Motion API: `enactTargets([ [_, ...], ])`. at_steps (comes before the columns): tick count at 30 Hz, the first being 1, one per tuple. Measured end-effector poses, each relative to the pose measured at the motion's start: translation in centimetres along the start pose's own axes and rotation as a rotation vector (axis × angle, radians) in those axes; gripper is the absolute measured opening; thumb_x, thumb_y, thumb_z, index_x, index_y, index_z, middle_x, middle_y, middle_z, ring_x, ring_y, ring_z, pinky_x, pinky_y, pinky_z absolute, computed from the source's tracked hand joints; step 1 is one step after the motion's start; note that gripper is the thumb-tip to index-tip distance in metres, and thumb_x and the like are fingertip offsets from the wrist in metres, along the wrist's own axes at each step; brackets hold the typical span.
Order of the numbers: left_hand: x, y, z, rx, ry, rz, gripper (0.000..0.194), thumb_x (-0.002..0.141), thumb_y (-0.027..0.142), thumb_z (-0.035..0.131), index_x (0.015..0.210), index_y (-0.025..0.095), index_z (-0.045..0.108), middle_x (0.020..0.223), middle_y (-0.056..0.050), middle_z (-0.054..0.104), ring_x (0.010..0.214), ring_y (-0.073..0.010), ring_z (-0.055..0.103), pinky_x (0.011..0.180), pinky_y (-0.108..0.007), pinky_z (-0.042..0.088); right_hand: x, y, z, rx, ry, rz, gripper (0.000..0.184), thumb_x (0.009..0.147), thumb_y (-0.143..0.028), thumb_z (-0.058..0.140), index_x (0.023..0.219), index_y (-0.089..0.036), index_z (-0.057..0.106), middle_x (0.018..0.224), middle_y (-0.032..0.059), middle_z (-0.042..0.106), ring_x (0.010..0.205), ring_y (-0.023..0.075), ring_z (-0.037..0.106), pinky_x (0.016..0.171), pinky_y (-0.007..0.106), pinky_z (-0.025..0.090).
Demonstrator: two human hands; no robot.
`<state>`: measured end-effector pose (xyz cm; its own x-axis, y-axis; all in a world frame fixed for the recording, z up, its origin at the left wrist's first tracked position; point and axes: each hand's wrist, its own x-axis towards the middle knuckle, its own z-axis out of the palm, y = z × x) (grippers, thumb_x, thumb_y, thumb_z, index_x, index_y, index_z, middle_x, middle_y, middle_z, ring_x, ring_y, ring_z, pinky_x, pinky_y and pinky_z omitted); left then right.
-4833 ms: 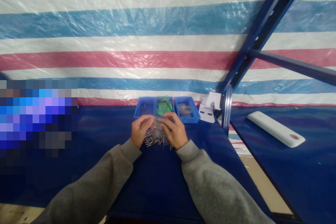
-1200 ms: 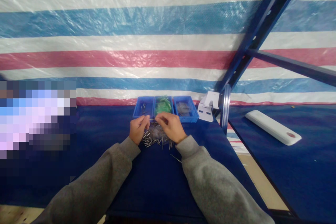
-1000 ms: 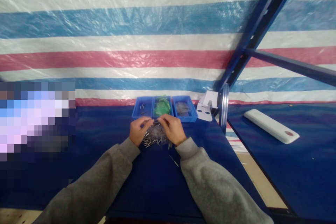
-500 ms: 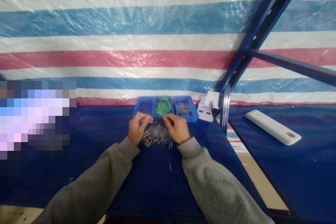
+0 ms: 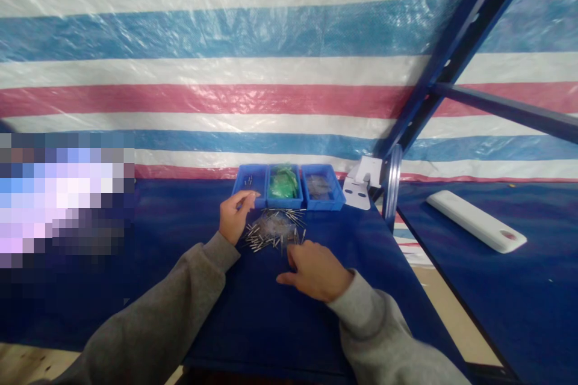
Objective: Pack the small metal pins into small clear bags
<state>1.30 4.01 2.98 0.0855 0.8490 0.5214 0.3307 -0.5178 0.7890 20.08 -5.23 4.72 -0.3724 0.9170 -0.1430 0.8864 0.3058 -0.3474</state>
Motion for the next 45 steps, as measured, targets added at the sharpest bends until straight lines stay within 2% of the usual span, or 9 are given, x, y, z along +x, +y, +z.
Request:
enactTargets([
  [3,-0.1,-0.1,0.1,-0.017,-0.009,-0.009,0.028,0.084,0.036,0.047,0.087,0.015,0.066,0.067,-0.001,0.060,0.063,-0.0115,0.055,0.061,-0.022,0.044,-1.3,-1.3,1.4,-0.155,-0.005,0.106,0.021,0.072,-0.037,0.063,0.081,-0.019,0.059,0.075,0.0075,0.063,0.071,0.0226,0.061,0.058,0.027,0.038],
  [7,-0.2,-0.1,0.2,-0.030,-0.014,-0.016,0.029,0.084,0.036,0.047,0.087,0.014,0.066,0.066,-0.002,0.059,0.062,-0.0116,0.055,0.060,-0.021,0.044,-1.9,-1.7,2.3,-0.153,0.008,0.063,0.007,0.080,-0.019,0.052,0.085,-0.018,0.057,0.080,0.0070,0.064,0.076,0.0198,0.062,0.062,0.026,0.038],
  [9,-0.2,-0.2,0.3,-0.036,-0.008,-0.020,0.029,0.084,0.036,0.047,0.087,0.014,0.066,0.066,-0.002,0.059,0.062,-0.0116,0.054,0.059,-0.022,0.044,-2.1,-1.6,2.4,-0.148,0.027,0.039,0.013,0.082,-0.012,0.045,0.084,-0.018,0.057,0.080,0.0062,0.064,0.075,0.0182,0.062,0.062,0.026,0.038],
  [17,-0.3,-0.4,0.2,-0.063,0.014,-0.036,0.030,0.083,0.038,0.049,0.088,0.015,0.066,0.064,-0.002,0.059,0.058,-0.0105,0.054,0.056,-0.020,0.044,-4.8,-2.3,3.4,-0.171,0.168,0.071,0.026,0.082,-0.035,0.051,0.105,-0.023,0.052,0.092,0.0062,0.061,0.072,0.0186,0.061,0.060,0.027,0.041],
  [21,-0.3,-0.2,0.3,-0.071,-0.004,-0.046,0.029,0.083,0.037,0.049,0.088,0.015,0.066,0.065,-0.002,0.060,0.058,-0.0102,0.054,0.056,-0.020,0.044,-5.7,-2.5,5.0,-0.206,0.148,0.058,0.025,0.081,-0.010,0.046,0.101,-0.022,0.054,0.098,0.0064,0.060,0.074,0.0159,0.061,0.064,0.026,0.043],
  [24,-0.4,-0.2,0.3,-0.074,0.000,-0.040,0.030,0.083,0.038,0.048,0.088,0.015,0.066,0.065,-0.002,0.059,0.058,-0.0104,0.053,0.056,-0.021,0.044,-5.2,-2.4,5.3,-0.207,0.152,0.051,0.030,0.079,0.001,0.038,0.092,-0.020,0.055,0.093,0.0056,0.060,0.072,0.0146,0.060,0.064,0.025,0.042],
  [28,-0.4,-0.2,0.3,-0.074,0.011,-0.032,0.030,0.083,0.038,0.048,0.088,0.014,0.066,0.064,-0.002,0.060,0.058,-0.0104,0.054,0.056,-0.021,0.044,-3.8,-2.3,4.5,-0.179,0.171,0.030,0.019,0.082,-0.008,0.040,0.086,-0.020,0.054,0.084,0.0048,0.059,0.068,0.0157,0.059,0.060,0.026,0.041],
  [37,-0.4,-0.2,0.3,-0.080,0.006,-0.032,0.030,0.083,0.038,0.048,0.086,0.015,0.066,0.063,-0.001,0.059,0.056,-0.0102,0.054,0.056,-0.021,0.044,-2.5,-1.5,4.6,-0.170,0.252,0.180,0.014,0.086,-0.020,0.042,0.094,-0.020,0.053,0.085,0.0053,0.058,0.067,0.0165,0.059,0.056,0.027,0.039],
  [45,-0.5,-0.2,0.2,-0.042,-0.016,-0.024,0.028,0.084,0.036,0.048,0.086,0.015,0.066,0.064,-0.002,0.061,0.058,-0.0110,0.055,0.057,-0.021,0.044,-0.7,-1.2,4.0,-0.135,0.252,0.124,0.015,0.086,-0.014,0.040,0.087,-0.018,0.054,0.090,0.0053,0.058,0.071,0.0147,0.059,0.060,0.025,0.039],
])
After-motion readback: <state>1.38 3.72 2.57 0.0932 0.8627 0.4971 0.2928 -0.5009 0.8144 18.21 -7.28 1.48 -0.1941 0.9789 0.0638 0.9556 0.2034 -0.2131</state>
